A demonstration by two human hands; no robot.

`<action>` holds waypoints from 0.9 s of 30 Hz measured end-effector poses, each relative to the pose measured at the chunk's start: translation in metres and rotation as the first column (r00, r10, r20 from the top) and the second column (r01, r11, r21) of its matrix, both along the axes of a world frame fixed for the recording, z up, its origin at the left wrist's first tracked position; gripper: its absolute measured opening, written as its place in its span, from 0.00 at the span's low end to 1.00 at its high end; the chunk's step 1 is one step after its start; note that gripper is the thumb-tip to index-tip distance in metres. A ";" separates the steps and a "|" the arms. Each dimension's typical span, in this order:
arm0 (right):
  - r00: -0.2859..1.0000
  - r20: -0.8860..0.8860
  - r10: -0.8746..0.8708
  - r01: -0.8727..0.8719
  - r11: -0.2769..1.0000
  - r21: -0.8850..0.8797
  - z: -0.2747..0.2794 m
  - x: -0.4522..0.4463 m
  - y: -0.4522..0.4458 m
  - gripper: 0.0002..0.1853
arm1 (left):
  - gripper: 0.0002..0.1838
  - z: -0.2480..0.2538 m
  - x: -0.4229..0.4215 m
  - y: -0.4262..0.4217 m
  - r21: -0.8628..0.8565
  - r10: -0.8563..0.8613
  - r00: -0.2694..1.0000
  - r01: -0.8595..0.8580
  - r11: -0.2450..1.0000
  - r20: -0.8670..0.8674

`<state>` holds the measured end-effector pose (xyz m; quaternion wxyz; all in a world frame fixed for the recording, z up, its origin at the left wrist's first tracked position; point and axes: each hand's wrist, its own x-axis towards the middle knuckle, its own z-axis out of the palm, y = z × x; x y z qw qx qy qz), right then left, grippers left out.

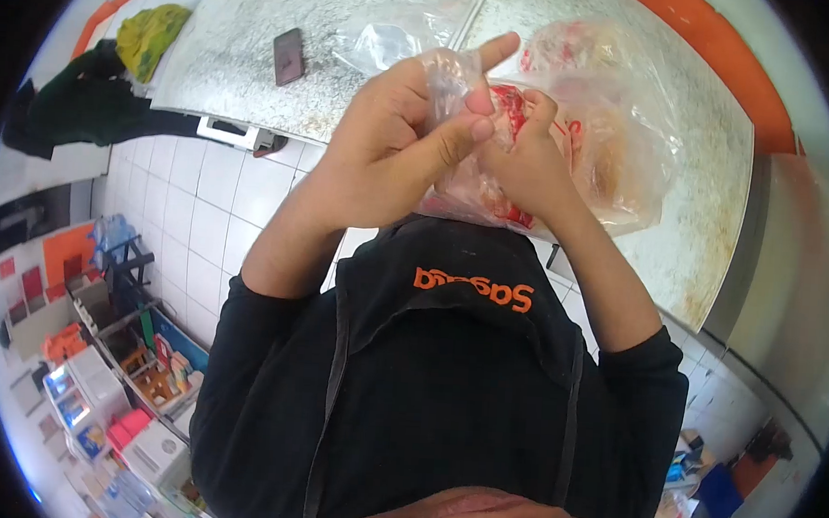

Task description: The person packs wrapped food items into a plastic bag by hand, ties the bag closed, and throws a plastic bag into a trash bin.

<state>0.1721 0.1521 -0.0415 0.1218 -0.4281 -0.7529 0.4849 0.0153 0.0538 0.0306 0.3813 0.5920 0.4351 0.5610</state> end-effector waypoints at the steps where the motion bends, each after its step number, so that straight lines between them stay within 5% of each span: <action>1: 1.000 0.006 -0.023 0.023 1.000 0.000 -0.002 -0.001 -0.006 0.39 | 0.05 0.002 -0.001 0.000 -0.013 -0.006 0.998 0.007 1.000 0.059; 2: 0.998 0.058 -0.008 -0.018 0.896 0.443 -0.007 -0.003 -0.015 0.39 | 0.06 0.003 -0.003 0.000 -0.025 -0.013 0.993 0.016 1.000 0.119; 3: 0.993 0.121 -0.015 -0.088 0.604 0.792 -0.012 -0.005 -0.022 0.39 | 0.06 0.003 -0.003 -0.002 -0.019 -0.035 0.991 0.037 0.999 0.126; 4: 0.991 0.128 -0.038 -0.080 0.602 0.794 -0.017 -0.007 -0.030 0.39 | 0.07 0.004 -0.003 -0.005 -0.038 -0.032 0.995 0.036 0.999 0.098; 6: 0.969 0.169 0.181 -0.239 0.507 0.828 -0.027 -0.011 -0.043 0.35 | 0.08 0.003 -0.003 -0.011 -0.044 -0.048 0.996 0.051 0.998 0.079; 7: 0.968 0.149 0.203 -0.243 0.593 0.768 -0.027 -0.011 -0.043 0.34 | 0.08 -0.001 -0.001 -0.014 -0.038 -0.034 0.990 0.040 0.998 0.140; 12: 0.926 0.350 0.142 -0.370 0.528 0.764 -0.033 -0.006 -0.041 0.35 | 0.16 0.001 0.002 -0.022 0.016 -0.029 0.988 0.027 1.000 0.150; 13: 0.943 0.265 0.199 -0.332 0.550 0.766 -0.035 -0.005 -0.040 0.35 | 0.12 -0.009 -0.007 -0.023 0.057 -0.132 0.960 0.121 0.991 0.247; 16: 0.965 0.150 0.215 -0.247 0.557 0.793 -0.013 0.005 -0.031 0.35 | 0.21 -0.018 -0.012 -0.025 0.068 -0.052 0.927 0.029 0.997 0.372; 18: 0.834 -0.305 0.460 -0.201 0.768 0.608 0.012 0.020 -0.007 0.29 | 0.22 -0.028 -0.018 -0.028 0.105 -0.047 0.926 0.008 0.994 0.375; 19: 0.886 -0.244 0.394 -0.051 0.607 0.793 0.034 0.031 0.008 0.16 | 0.23 -0.033 -0.018 -0.029 0.122 -0.019 0.923 -0.030 0.992 0.383; 22: 0.945 -0.324 -0.052 0.290 0.593 0.751 0.059 0.087 0.082 0.04 | 0.22 -0.036 -0.008 -0.037 0.095 0.019 0.895 -0.068 0.993 0.445; 23: 0.974 -0.026 -0.225 0.208 0.844 0.494 0.072 0.109 0.102 0.07 | 0.21 -0.039 -0.007 -0.040 0.101 0.024 0.893 -0.078 0.992 0.449; 25: 0.907 0.407 0.107 -0.274 0.885 0.377 0.022 0.150 0.156 0.08 | 0.21 -0.040 -0.001 -0.042 0.097 0.049 0.883 -0.106 0.990 0.468; 27: 0.908 0.408 0.097 -0.255 0.900 0.353 -0.035 0.155 0.178 0.09 | 0.21 -0.035 0.006 -0.044 0.072 0.090 0.870 -0.142 0.987 0.485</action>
